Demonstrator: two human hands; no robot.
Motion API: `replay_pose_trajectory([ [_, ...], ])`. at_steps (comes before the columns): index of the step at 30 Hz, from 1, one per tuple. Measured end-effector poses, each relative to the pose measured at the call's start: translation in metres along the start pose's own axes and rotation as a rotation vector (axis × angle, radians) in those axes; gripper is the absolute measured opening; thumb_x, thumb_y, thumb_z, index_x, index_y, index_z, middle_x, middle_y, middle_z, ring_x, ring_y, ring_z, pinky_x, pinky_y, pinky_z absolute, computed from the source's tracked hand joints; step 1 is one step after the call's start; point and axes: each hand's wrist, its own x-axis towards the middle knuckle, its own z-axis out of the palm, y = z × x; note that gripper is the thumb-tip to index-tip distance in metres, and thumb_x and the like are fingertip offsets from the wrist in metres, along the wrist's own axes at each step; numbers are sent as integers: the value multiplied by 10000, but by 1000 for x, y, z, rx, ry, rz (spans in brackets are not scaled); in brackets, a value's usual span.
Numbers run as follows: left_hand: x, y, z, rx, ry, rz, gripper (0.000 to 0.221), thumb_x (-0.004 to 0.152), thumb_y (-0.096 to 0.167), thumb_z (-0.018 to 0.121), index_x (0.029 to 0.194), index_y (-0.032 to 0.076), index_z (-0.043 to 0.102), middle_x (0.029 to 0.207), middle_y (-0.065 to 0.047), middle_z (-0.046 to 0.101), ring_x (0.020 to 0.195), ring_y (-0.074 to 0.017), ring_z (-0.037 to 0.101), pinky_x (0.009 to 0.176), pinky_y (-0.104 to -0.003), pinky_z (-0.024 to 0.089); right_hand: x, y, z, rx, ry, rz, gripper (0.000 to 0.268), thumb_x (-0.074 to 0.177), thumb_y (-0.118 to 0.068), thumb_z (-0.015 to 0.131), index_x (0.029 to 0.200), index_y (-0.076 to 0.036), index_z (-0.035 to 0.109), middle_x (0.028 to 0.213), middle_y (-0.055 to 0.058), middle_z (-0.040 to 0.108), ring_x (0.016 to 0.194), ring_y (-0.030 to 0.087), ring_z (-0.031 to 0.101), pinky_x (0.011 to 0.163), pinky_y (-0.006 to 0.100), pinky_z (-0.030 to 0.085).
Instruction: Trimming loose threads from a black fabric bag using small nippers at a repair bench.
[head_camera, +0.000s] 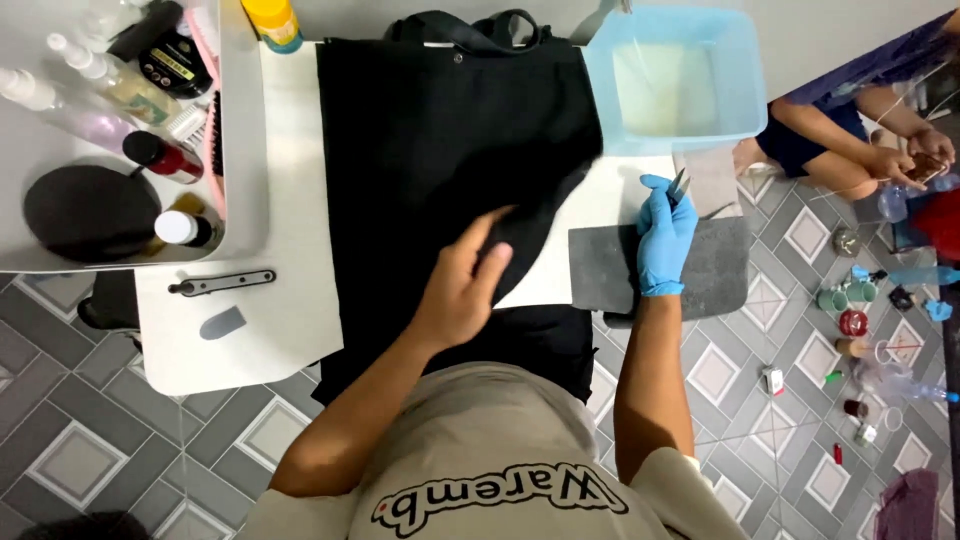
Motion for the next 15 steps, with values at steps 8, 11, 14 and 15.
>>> replay_pose_trajectory([
  [8, 7, -13, -25, -274, 48, 54, 394, 1107, 170, 434, 1443, 0, 550, 1359, -192, 656, 1266, -264, 603, 1136, -474, 440, -1, -4, 3, -35, 11, 9, 221, 1099, -122, 483, 1164, -67, 687, 684, -83, 419, 591, 35, 392, 582, 192, 371],
  [11, 10, -21, -31, -326, 45, 64, 400, 1122, 183, 419, 1461, 4, 534, 1401, -180, 628, 1291, -260, 582, 1162, -480, 409, -1, -3, 2, -33, -2, 2, 216, 1103, -119, 485, 1171, -67, 683, 678, -76, 413, 584, 42, 383, 577, 195, 368],
  [14, 10, -26, -36, -362, 43, 75, 405, 1129, 185, 411, 1478, 6, 511, 1437, -179, 600, 1322, -264, 556, 1186, -490, 381, -1, -2, 1, -23, -16, 3, 214, 1106, -124, 486, 1176, -64, 680, 679, -83, 405, 577, 37, 374, 578, 185, 362],
  [15, 10, -27, -37, -382, 43, 89, 401, 1130, 171, 410, 1486, 9, 501, 1448, -178, 589, 1333, -264, 543, 1194, -494, 371, -1, -1, 1, -24, -17, 5, 215, 1106, -124, 489, 1177, -59, 681, 679, -93, 410, 573, 33, 377, 580, 179, 364],
])
